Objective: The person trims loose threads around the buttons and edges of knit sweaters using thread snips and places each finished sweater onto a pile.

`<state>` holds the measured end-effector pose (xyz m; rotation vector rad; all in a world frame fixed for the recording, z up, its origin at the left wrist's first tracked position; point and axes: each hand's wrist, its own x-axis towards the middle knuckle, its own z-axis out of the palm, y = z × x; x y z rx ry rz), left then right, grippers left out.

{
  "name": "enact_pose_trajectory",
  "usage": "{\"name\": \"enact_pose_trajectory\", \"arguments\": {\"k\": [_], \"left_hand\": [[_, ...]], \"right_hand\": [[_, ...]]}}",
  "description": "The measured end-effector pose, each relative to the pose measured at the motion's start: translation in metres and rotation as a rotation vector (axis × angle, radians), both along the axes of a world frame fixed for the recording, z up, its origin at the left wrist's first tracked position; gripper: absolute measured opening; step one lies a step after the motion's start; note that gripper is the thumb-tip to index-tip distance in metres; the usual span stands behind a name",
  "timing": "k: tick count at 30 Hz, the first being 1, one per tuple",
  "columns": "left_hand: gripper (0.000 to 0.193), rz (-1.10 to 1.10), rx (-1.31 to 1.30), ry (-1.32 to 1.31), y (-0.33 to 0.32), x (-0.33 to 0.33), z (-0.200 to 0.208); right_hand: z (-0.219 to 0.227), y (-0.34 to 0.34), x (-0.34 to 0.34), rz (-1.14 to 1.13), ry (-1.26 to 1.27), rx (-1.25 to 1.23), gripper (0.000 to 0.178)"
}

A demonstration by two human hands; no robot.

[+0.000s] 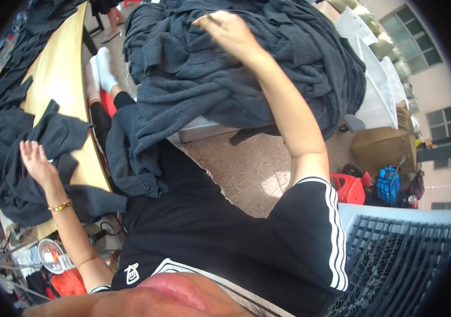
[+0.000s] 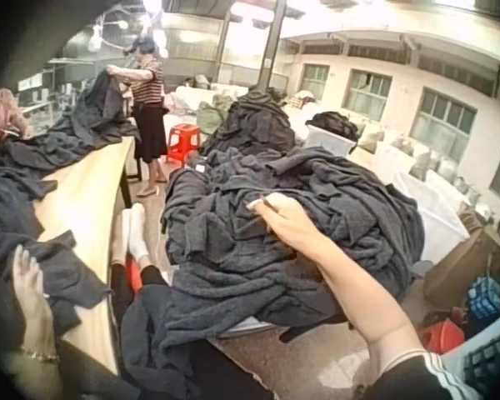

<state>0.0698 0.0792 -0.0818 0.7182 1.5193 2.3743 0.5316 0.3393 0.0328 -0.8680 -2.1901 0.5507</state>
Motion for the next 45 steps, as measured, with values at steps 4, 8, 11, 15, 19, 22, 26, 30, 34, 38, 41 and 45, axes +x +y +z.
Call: {"name": "enact_pose_trajectory", "arguments": {"k": [4, 8, 11, 15, 19, 22, 26, 30, 34, 38, 41, 45], "left_hand": [[0.051, -0.287, -0.116, 0.081, 0.022, 0.071, 0.013], [0.048, -0.528, -0.233, 0.194, 0.020, 0.081, 0.013], [0.048, -0.630, -0.350, 0.271, -0.001, 0.077, 0.019], [0.051, -0.811, -0.572, 0.297, -0.036, 0.080, 0.055], [0.049, -0.867, -0.674, 0.213, -0.056, 0.084, 0.065], [0.043, -0.884, -0.689, 0.161, -0.062, 0.088, 0.060], [0.039, -1.021, -0.634, 0.126, -0.023, 0.109, 0.053], [0.039, -1.139, -0.541, 0.052, 0.019, 0.145, 0.057], [0.063, -1.398, -0.262, -0.204, 0.069, 0.180, 0.051], [0.046, -1.394, 0.050, -0.712, 0.085, 0.184, 0.050], [0.029, -0.794, 0.020, 0.499, 0.069, 0.150, 0.005], [0.023, -1.238, -0.211, -0.770, 0.038, 0.104, 0.037]], "right_hand": [[0.017, 0.060, 0.073, -0.489, -0.303, 0.577, 0.028], [0.034, 0.080, 0.168, -1.042, -0.533, 0.566, 0.048], [0.039, 0.095, 0.224, -1.256, -0.564, 0.171, 0.087], [0.037, 0.098, 0.241, -1.139, -0.535, 0.077, 0.071], [0.028, 0.111, 0.276, -0.951, -0.402, -0.006, 0.055], [0.030, 0.087, 0.222, -0.730, -0.105, -0.069, 0.033], [0.054, 0.012, 0.128, -0.301, 0.173, -0.228, 0.029], [0.030, -0.023, 0.044, 0.016, 0.244, -0.349, 0.023], [0.007, -0.085, -0.031, 0.322, 0.304, -0.490, 0.024], [-0.021, -0.154, -0.094, 0.778, 0.126, -0.556, 0.018], [-0.030, -0.174, -0.116, 0.804, -0.019, -0.534, 0.018], [-0.057, -0.175, -0.126, 0.795, 0.145, -0.723, 0.017]]}}
